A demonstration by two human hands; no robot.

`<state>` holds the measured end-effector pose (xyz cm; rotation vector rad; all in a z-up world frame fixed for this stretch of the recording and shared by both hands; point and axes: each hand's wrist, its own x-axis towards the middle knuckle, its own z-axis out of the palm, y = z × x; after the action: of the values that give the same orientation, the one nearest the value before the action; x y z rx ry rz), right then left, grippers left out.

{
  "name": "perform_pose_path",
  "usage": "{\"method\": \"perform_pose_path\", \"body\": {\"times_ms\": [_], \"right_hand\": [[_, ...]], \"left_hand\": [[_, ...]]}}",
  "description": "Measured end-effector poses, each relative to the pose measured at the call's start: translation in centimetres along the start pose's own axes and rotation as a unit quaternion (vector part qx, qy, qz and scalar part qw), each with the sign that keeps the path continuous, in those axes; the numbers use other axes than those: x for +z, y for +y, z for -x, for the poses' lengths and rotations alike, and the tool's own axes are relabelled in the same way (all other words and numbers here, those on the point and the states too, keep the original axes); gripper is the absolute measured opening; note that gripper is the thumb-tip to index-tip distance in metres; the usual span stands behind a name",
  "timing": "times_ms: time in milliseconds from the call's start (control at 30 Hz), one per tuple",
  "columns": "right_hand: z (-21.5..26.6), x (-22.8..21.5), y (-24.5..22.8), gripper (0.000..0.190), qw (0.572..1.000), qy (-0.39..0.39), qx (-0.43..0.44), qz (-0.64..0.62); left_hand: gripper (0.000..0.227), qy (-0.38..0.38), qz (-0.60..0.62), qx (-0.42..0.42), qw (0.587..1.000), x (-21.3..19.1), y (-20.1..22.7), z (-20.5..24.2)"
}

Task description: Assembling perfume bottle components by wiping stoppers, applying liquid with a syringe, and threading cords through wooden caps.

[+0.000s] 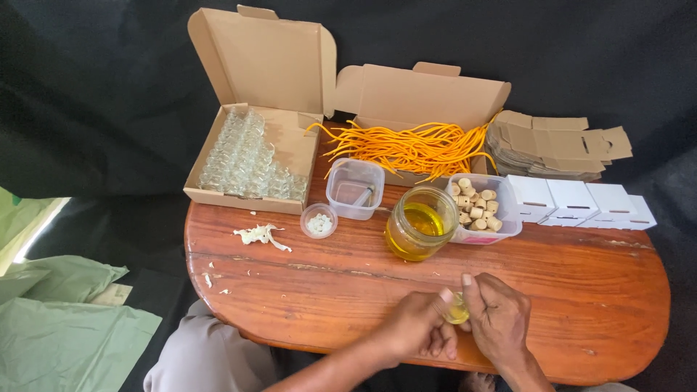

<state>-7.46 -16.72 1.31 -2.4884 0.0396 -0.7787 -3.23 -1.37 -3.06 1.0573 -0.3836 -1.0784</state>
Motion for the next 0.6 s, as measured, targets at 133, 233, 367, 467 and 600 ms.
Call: {"method": "perform_pose_path", "body": {"times_ms": [133,233,367,467,600], "right_hand": [[-0.6,-0.8,-0.2,0.049,0.993,-0.032,-0.113,-0.018],[-0.6,-0.8,-0.2,0.042,0.988,-0.021,-0.153,0.002],[-0.2,-0.6,0.2,0.052,0.999,-0.039,0.021,0.006],[0.1,-0.3,0.5,0.057,0.982,-0.073,0.17,-0.028],[0.2,0.6,1.0,0.055,0.907,-0.048,0.36,-0.21]], "left_hand": [[0.084,-0.095,0.186,-0.131,0.969,-1.3,0.8,0.6],[0.082,-0.07,0.181,-0.131,0.972,-0.6,0.1,0.3],[0.054,0.037,-0.22,0.063,0.973,0.2,1.8,1.3],[0.044,0.082,-0.465,0.166,0.866,0.7,2.5,1.8],[0.028,0.118,-0.211,0.013,0.97,1.5,3.5,1.2]]}}
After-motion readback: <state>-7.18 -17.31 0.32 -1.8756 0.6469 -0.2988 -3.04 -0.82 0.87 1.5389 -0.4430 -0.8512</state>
